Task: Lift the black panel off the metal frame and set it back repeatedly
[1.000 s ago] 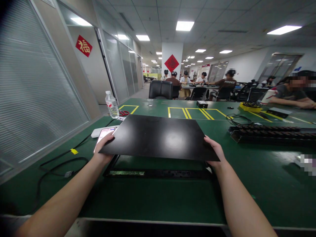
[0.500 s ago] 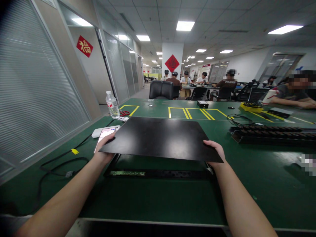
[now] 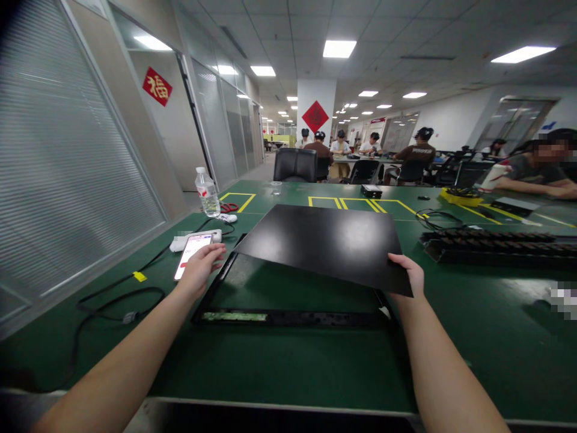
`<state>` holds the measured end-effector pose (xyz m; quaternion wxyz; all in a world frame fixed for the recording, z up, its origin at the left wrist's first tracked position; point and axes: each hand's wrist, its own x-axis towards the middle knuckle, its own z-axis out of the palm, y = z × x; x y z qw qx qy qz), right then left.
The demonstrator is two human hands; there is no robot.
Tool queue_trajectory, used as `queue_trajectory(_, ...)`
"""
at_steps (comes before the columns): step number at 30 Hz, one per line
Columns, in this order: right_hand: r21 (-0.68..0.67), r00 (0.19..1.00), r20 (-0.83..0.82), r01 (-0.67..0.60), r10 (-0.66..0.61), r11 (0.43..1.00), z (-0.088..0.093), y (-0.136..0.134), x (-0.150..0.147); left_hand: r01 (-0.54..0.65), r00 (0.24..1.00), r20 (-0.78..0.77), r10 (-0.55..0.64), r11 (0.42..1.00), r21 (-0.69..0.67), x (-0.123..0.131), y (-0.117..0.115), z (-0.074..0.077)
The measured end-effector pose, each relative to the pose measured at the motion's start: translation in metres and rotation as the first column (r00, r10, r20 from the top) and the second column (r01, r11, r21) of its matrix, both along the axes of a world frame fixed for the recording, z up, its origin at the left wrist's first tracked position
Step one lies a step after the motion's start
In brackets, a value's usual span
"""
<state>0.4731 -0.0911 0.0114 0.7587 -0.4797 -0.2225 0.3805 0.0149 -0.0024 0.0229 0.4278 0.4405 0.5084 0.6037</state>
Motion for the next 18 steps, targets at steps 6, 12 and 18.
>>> queue_trajectory(6,0.022,0.963,-0.172,0.214,-0.207,0.977,0.003,0.006,-0.003,0.062,0.988,-0.144,-0.051,0.995,0.072,-0.001,0.001,-0.004)
queue_trajectory(12,0.187,0.955,-0.129,0.286,-0.265,0.94,-0.003,0.014,-0.005,0.174,0.886,-0.448,-0.119,0.981,0.083,0.0,0.0,-0.009)
queue_trajectory(18,0.186,0.922,-0.145,0.382,-0.359,0.905,-0.008,0.019,-0.002,0.29,0.701,-0.7,-0.137,0.951,0.105,-0.001,-0.006,-0.009)
